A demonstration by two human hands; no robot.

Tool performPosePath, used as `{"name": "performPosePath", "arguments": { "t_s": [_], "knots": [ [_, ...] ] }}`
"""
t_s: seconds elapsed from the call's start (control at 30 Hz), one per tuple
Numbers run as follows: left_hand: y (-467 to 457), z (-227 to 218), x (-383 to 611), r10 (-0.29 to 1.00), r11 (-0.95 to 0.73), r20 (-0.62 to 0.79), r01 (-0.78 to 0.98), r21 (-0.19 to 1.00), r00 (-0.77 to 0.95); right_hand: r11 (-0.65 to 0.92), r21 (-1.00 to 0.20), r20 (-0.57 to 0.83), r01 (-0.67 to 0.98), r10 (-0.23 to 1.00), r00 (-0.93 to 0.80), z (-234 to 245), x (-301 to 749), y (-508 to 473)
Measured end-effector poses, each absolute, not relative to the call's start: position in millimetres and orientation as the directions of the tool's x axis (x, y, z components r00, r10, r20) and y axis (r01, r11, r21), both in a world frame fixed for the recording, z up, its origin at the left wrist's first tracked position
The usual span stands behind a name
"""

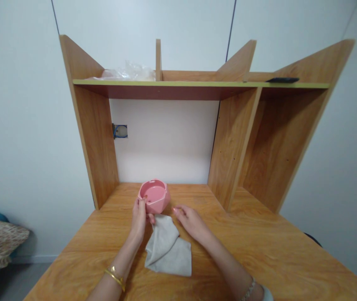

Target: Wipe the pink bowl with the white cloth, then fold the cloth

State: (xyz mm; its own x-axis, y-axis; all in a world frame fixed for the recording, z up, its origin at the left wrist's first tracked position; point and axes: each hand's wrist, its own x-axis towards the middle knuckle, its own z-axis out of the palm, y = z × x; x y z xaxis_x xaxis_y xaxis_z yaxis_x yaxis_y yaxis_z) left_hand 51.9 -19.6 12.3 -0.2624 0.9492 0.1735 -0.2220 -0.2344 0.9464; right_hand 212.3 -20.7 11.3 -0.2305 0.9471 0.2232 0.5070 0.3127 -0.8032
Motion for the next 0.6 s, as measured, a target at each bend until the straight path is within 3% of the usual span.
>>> {"name": "performPosePath", "arguments": {
  "t_s": [0.1,0.2,0.43,0.6],
  "knots": [
    [-22,14,55,0.946,-0.261,0.215,-0.178,0.949,-0.241,0.194,-0.947,0.162,0.254,0.976,-0.143,18,207,-17],
    [-23,11,61,0.950,-0.264,0.235,-0.127,0.956,-0.206,0.152,-0.977,0.129,0.152,0.980,-0.148,23,201,-16],
    [-33,8,71,0.931,-0.330,0.350,0.165,0.929,-0.106,0.151,-0.968,0.147,0.201,0.989,-0.035,20,207,-19],
    [-38,12,66,0.885,-0.403,0.462,0.588,0.701,0.055,0.089,-0.956,0.114,0.279,0.991,0.075,23,249,-12]
  ]
}}
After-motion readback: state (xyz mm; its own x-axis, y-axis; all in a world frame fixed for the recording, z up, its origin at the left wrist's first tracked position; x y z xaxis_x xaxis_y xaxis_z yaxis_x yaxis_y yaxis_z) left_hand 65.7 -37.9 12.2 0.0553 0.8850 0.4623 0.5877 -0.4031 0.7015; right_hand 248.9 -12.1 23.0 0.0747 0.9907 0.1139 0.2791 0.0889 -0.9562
